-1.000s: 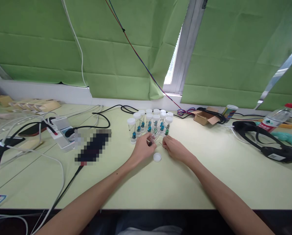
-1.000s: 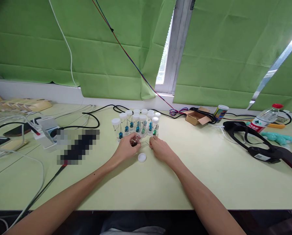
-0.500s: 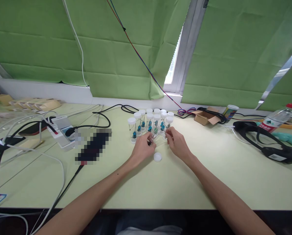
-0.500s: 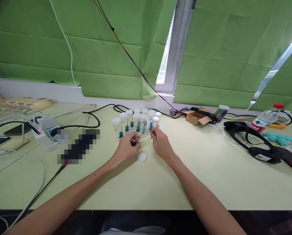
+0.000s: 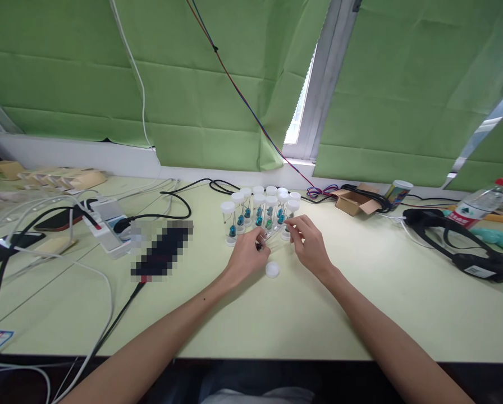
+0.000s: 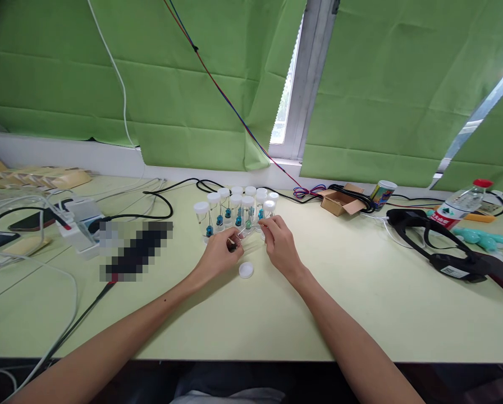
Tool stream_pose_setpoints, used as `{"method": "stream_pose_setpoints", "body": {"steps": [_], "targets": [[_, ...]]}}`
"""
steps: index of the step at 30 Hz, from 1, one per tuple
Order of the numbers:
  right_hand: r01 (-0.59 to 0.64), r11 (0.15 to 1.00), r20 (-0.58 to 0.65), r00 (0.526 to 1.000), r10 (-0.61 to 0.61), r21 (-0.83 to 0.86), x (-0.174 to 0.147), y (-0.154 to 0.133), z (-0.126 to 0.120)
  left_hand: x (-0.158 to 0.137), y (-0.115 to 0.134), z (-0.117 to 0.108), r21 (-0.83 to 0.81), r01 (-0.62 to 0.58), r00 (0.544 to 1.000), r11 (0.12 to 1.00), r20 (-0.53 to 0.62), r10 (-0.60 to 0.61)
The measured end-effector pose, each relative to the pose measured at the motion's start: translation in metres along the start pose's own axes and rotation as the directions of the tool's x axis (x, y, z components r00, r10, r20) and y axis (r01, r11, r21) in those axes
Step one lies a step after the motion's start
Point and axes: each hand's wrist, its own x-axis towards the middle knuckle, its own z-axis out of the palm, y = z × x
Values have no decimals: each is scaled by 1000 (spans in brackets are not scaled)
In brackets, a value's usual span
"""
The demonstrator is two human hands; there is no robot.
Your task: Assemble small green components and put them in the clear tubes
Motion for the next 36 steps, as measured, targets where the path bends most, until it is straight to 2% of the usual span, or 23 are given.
{"method": "stream_pose_setpoints", "body": {"steps": [11, 19, 24, 36], "targets": [[-43, 994, -142, 988, 58, 102, -2, -7, -1, -4, 7, -1, -76, -91, 993, 993, 71, 97], [-36, 972, -210, 974, 86, 231, -1, -8, -1, -6, 10, -2, -154, -106, 984, 982, 122, 126], [-49, 957, -217, 969, 115, 287, -2, -9, -1, -7, 10, -2, -181, -103, 983, 978, 129, 127], [-42, 954, -220, 969, 112, 298, -2, -9, 0, -6, 11, -1, -197, -102, 984, 975, 122, 128]]}}
